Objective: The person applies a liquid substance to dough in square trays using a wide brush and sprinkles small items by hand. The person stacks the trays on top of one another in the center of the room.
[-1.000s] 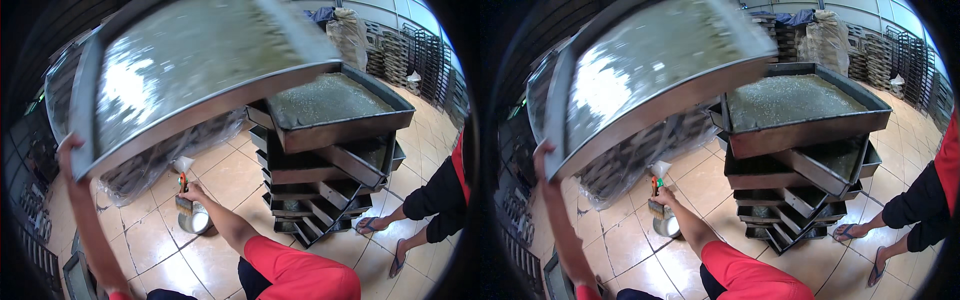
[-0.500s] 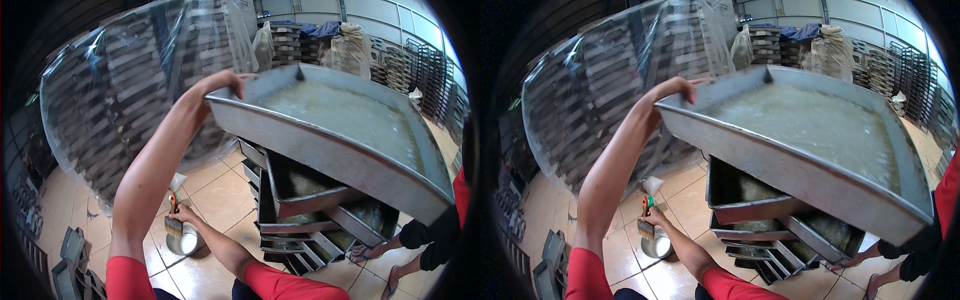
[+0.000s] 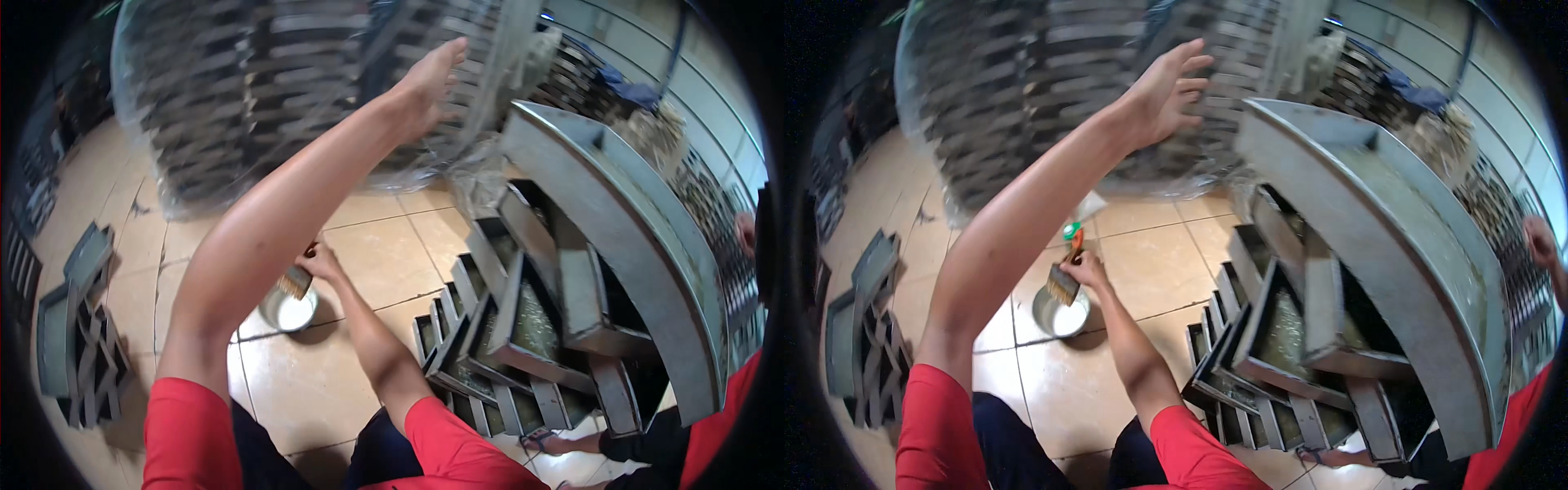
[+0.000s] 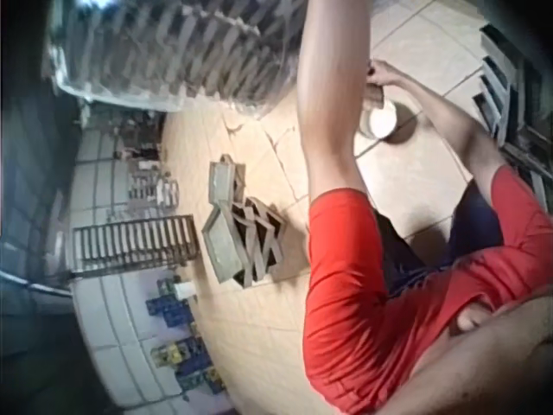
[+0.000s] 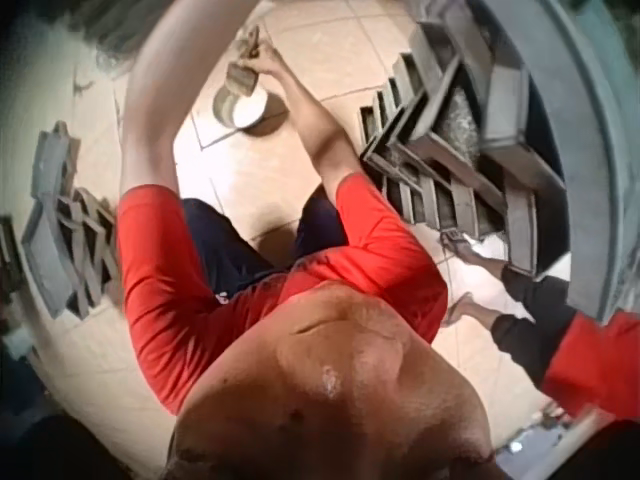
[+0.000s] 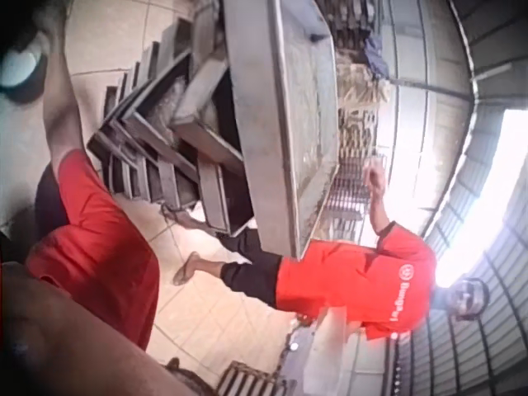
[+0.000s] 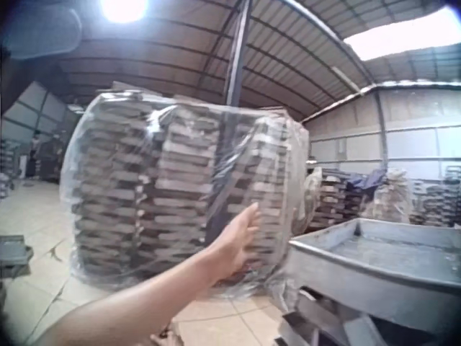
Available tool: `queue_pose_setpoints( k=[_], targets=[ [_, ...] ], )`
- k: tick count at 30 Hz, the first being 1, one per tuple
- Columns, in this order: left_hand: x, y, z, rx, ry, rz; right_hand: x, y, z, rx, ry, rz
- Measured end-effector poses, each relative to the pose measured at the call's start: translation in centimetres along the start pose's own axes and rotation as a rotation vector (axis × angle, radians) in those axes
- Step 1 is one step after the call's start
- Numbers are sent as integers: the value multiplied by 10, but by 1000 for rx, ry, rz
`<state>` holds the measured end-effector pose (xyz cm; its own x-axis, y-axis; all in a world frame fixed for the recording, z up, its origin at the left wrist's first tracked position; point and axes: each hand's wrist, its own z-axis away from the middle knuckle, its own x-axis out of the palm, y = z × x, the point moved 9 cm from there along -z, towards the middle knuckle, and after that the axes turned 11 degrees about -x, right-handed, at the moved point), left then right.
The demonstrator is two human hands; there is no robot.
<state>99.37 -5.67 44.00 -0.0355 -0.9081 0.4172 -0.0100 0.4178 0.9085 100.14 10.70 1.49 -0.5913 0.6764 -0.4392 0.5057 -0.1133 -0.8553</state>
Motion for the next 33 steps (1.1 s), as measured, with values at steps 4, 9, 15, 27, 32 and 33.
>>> queue_pose_setpoints(
  k=[4, 9, 15, 27, 32, 33],
  targets=[
    [-167, -15, 178, 526, 359, -783, 57, -45, 16, -87, -179, -679],
    [-386, -183, 474, 261, 914, -527, 28, -89, 13, -3, 129, -450],
    [-607, -434, 961, -234, 2130, -606, 124, -111, -5, 208, 239, -807],
    [-844, -351, 1003, -277, 2083, -561, 296, -257, 81, 132, -216, -281],
    [-897, -323, 954, -524, 1998, -512, 311, -248, 118, 206, -236, -245],
    [-903, -324, 951, -547, 2003, -509, 305, -246, 123, 204, -240, -251]
  ],
)
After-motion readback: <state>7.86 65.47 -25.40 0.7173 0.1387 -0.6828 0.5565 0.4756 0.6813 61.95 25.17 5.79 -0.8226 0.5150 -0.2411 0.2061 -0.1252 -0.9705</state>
